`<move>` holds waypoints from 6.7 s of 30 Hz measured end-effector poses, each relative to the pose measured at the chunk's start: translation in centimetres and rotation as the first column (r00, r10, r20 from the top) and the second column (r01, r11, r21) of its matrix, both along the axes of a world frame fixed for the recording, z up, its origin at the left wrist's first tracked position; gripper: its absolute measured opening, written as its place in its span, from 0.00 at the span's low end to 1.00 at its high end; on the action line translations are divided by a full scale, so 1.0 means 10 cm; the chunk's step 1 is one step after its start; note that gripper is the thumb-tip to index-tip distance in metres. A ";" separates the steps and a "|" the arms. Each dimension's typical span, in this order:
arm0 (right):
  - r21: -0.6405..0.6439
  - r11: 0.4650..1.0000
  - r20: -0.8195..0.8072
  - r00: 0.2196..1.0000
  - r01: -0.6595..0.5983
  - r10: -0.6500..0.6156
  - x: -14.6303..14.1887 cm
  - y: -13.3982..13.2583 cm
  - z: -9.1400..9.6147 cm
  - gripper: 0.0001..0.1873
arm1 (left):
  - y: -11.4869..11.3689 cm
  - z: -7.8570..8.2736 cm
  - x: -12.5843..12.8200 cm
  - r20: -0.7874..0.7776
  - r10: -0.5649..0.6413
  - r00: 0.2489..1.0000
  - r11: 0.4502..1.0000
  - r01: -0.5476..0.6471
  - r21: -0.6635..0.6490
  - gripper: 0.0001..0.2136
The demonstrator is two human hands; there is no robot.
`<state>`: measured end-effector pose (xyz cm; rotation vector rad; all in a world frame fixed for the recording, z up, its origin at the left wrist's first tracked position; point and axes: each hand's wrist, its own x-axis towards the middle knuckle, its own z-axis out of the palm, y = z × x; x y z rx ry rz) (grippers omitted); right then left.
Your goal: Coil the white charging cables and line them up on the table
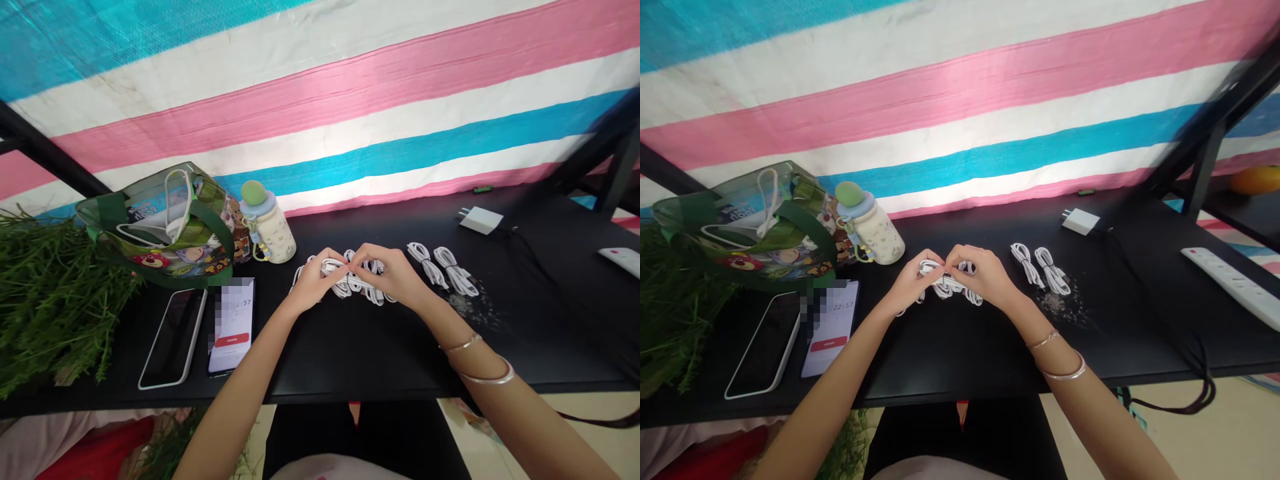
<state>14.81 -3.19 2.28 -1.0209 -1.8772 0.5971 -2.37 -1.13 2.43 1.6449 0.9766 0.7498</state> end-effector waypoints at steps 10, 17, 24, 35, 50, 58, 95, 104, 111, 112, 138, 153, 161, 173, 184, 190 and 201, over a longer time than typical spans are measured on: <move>-0.037 0.999 0.009 0.999 -0.031 0.031 0.00 -0.01 0.02 0.07 | -0.02 -0.03 0.01 -0.005 0.107 0.994 0.989 -0.106 0.104 0.05; -0.128 0.992 0.010 1.000 -0.021 0.022 0.00 -0.01 0.01 0.13 | 0.00 -0.03 0.00 0.045 0.171 0.984 0.969 -0.176 0.172 0.05; -0.094 0.996 0.000 1.000 -0.006 0.006 -0.03 -0.03 0.00 0.15 | 0.03 -0.04 0.00 0.068 0.226 0.972 0.954 -0.235 0.187 0.05; -0.343 0.933 -0.224 0.974 -0.109 0.032 -0.06 0.02 -0.05 0.17 | -0.06 0.03 0.01 -0.071 0.144 0.987 0.960 -0.122 0.251 0.04; -0.451 0.861 -0.320 0.943 -0.236 0.091 -0.02 0.02 -0.03 0.19 | -0.07 0.00 0.02 -0.031 0.075 0.997 0.953 -0.063 0.297 0.05; -0.486 0.848 -0.352 0.936 -0.209 0.029 -0.05 0.00 0.00 0.18 | -0.06 0.02 0.01 -0.042 0.153 0.987 0.931 -0.129 0.341 0.06; 0.223 0.767 0.389 0.666 0.601 -0.636 0.62 -0.27 -0.21 0.04 | -0.20 0.02 0.09 -0.514 0.195 0.835 0.831 0.138 0.539 0.12; 0.514 0.720 0.482 0.537 0.466 -0.692 0.46 -0.30 -0.29 0.06 | -0.20 -0.02 0.08 -0.493 0.217 0.842 0.752 0.178 0.635 0.13; 0.575 0.698 0.509 0.481 0.428 -0.714 0.49 -0.31 -0.33 0.09 | -0.19 -0.05 0.07 -0.487 0.184 0.854 0.729 0.214 0.650 0.13; 0.588 0.683 0.497 0.472 0.434 -0.728 0.46 -0.32 -0.32 0.09 | -0.19 -0.05 0.07 -0.493 0.179 0.852 0.729 0.222 0.648 0.13; 0.404 0.866 0.552 0.676 0.295 -0.488 0.50 -0.10 -0.27 0.07 | -0.17 -0.11 0.06 -0.417 0.148 0.897 0.628 0.241 0.740 0.12; 0.249 0.960 0.227 0.956 0.126 -0.184 0.06 0.01 0.05 0.07 | -0.13 -0.01 0.02 -0.203 0.385 0.901 0.593 -0.073 0.802 0.10; 0.217 0.972 0.172 0.976 0.096 -0.135 0.03 -0.03 -0.06 0.08 | -0.11 -0.07 0.05 -0.231 0.374 0.898 0.633 -0.065 0.772 0.06; 0.046 0.980 0.195 0.960 0.195 -0.200 0.04 -0.08 -0.08 0.06 | -0.13 -0.05 0.08 -0.291 0.377 0.879 0.706 -0.070 0.704 0.05; -0.129 0.983 -0.042 0.989 0.133 -0.139 0.03 -0.03 -0.15 0.03 | -0.11 -0.03 0.06 -0.321 0.341 0.884 0.767 -0.064 0.639 0.04; -0.224 0.971 -0.228 0.964 0.084 -0.136 -0.01 -0.05 -0.13 0.05 | -0.08 -0.05 0.05 -0.266 0.266 0.927 0.799 -0.057 0.599 0.05; -0.299 0.954 -0.431 0.889 0.019 -0.153 -0.06 -0.07 -0.12 0.13 | -0.08 -0.08 0.07 -0.095 0.177 0.980 0.781 -0.081 0.619 0.07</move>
